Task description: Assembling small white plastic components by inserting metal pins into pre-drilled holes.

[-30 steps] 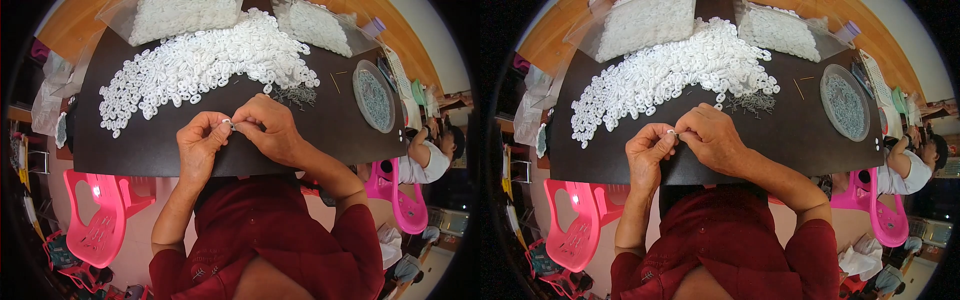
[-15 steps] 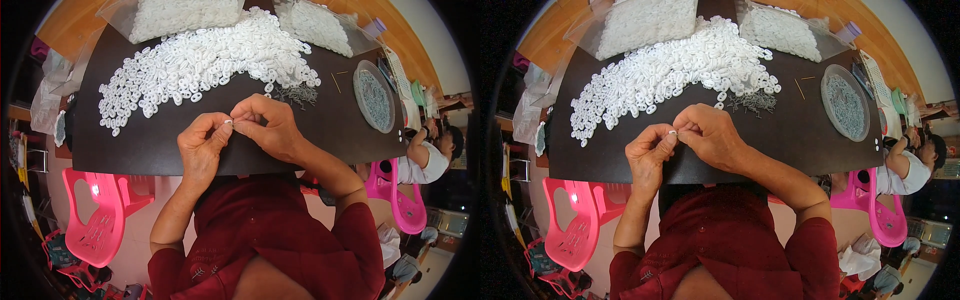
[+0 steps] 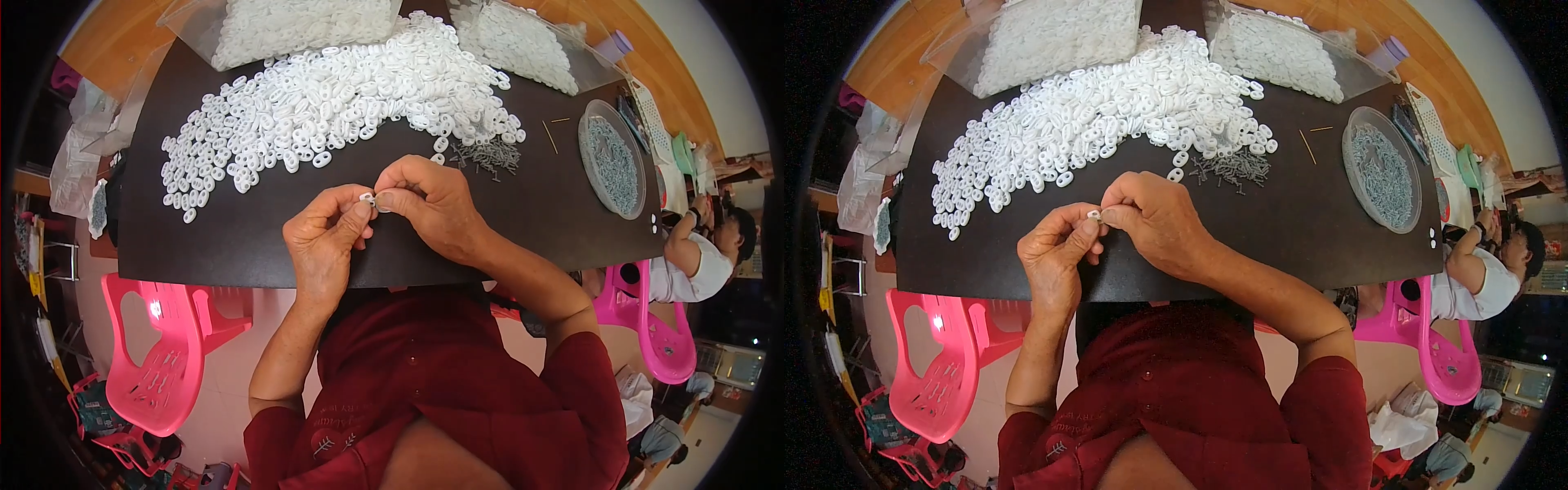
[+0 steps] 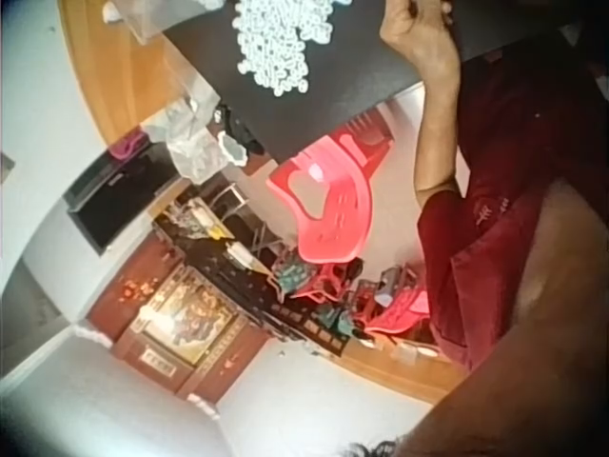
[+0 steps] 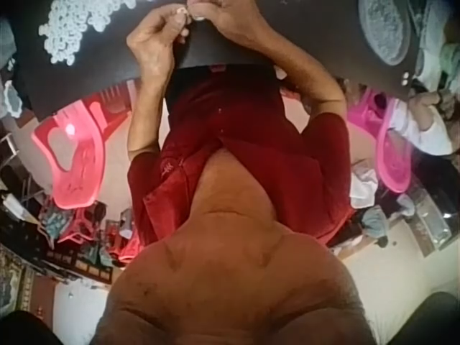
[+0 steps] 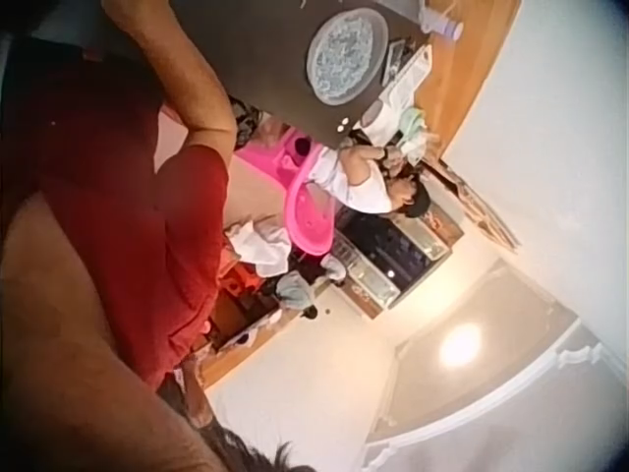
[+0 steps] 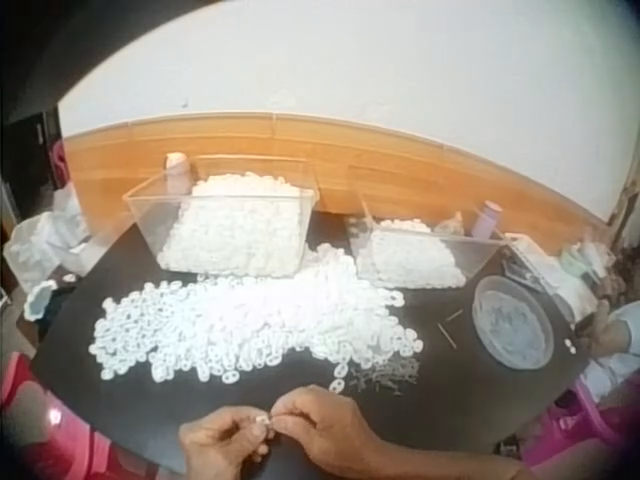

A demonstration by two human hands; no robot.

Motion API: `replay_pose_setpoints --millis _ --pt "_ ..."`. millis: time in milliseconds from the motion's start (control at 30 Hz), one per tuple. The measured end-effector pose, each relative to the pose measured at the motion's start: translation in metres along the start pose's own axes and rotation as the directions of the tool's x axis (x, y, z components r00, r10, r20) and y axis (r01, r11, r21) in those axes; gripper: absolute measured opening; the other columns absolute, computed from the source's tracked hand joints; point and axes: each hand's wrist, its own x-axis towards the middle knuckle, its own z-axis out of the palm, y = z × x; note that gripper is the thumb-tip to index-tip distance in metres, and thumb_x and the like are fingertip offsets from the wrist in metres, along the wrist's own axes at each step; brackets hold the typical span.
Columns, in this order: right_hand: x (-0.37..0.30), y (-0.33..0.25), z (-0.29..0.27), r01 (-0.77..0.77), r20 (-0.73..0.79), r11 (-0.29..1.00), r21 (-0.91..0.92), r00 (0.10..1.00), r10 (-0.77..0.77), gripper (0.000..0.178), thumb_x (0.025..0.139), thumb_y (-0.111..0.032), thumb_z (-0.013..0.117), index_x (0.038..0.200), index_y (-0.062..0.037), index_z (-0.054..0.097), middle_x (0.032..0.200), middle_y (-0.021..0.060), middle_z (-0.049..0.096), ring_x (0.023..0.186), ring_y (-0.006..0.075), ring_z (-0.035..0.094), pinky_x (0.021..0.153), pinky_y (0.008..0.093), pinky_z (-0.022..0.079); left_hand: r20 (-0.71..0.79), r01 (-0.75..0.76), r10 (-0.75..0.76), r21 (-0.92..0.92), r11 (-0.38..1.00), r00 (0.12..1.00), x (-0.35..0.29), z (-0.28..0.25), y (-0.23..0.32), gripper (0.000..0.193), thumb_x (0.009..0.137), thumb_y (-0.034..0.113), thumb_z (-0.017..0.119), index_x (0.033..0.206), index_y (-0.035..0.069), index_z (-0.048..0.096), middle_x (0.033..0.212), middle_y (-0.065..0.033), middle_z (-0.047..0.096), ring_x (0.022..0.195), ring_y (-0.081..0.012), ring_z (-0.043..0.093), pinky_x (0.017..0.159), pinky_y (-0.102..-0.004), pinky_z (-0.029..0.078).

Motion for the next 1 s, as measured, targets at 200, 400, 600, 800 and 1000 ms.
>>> replay_pose_setpoints --millis 200,400,600,800,1000 --pt "0.001 0.003 0.011 0.131 -0.045 0.991 -0.027 0.990 -0.132 0.009 0.084 -0.012 0.055 0.082 -0.0027 0.056 0.076 0.0114 0.058 0.075 0.0291 0.055 0.068 0.0393 0.044 -0.051 -0.117 0.122 0.078 0.990 0.991 -0.004 0.005 -0.004 0.010 0.089 0.004 0.062 0.096 -0.002 0.066 0.079 -0.0016 0.063 0.062 -0.0042 0.052 0.052 -0.0176 0.042" --pt "0.003 0.003 0.016 0.105 -0.053 0.994 0.007 0.993 -0.105 0.012 0.085 -0.013 0.054 0.081 -0.0022 0.055 0.076 0.0118 0.058 0.074 0.0295 0.055 0.068 0.0392 0.044 -0.078 -0.165 0.174 0.112 0.980 0.982 -0.004 0.006 -0.007 0.009 0.089 0.003 0.062 0.095 -0.002 0.066 0.079 -0.0024 0.063 0.062 -0.0047 0.052 0.053 -0.0184 0.042" --pt "0.011 0.000 -0.009 0.233 -0.136 0.955 -0.182 0.956 -0.259 0.007 0.087 -0.006 0.059 0.091 -0.0011 0.062 0.077 0.0064 0.059 0.074 0.0154 0.057 0.069 0.0279 0.046 -0.096 -0.074 0.065 -0.094 0.993 0.993 0.005 -0.004 0.000 0.010 0.088 0.002 0.062 0.095 -0.003 0.065 0.078 -0.0066 0.064 0.061 -0.0074 0.055 0.052 -0.0202 0.045" --pt "-0.003 0.006 -0.009 0.347 0.105 0.698 -0.626 0.925 -0.366 0.019 0.072 -0.008 0.072 0.090 -0.0071 0.065 0.082 0.0072 0.055 0.079 0.0262 0.052 0.070 0.0359 0.044 -0.109 -0.060 0.042 -0.165 0.985 0.993 0.006 -0.011 0.002 0.012 0.088 0.003 0.063 0.096 -0.005 0.065 0.078 -0.0097 0.065 0.060 -0.0094 0.057 0.052 -0.0210 0.045" --pt "-0.002 0.012 0.000 0.425 0.184 0.581 -0.694 0.885 -0.427 0.022 0.066 -0.007 0.075 0.083 -0.0089 0.061 0.083 0.0060 0.052 0.079 0.0257 0.048 0.067 0.0376 0.041 -0.112 -0.009 -0.013 -0.192 0.981 0.994 0.003 -0.009 0.004 0.013 0.089 0.006 0.063 0.095 -0.005 0.065 0.077 -0.0098 0.065 0.058 -0.0098 0.057 0.051 -0.0213 0.045"
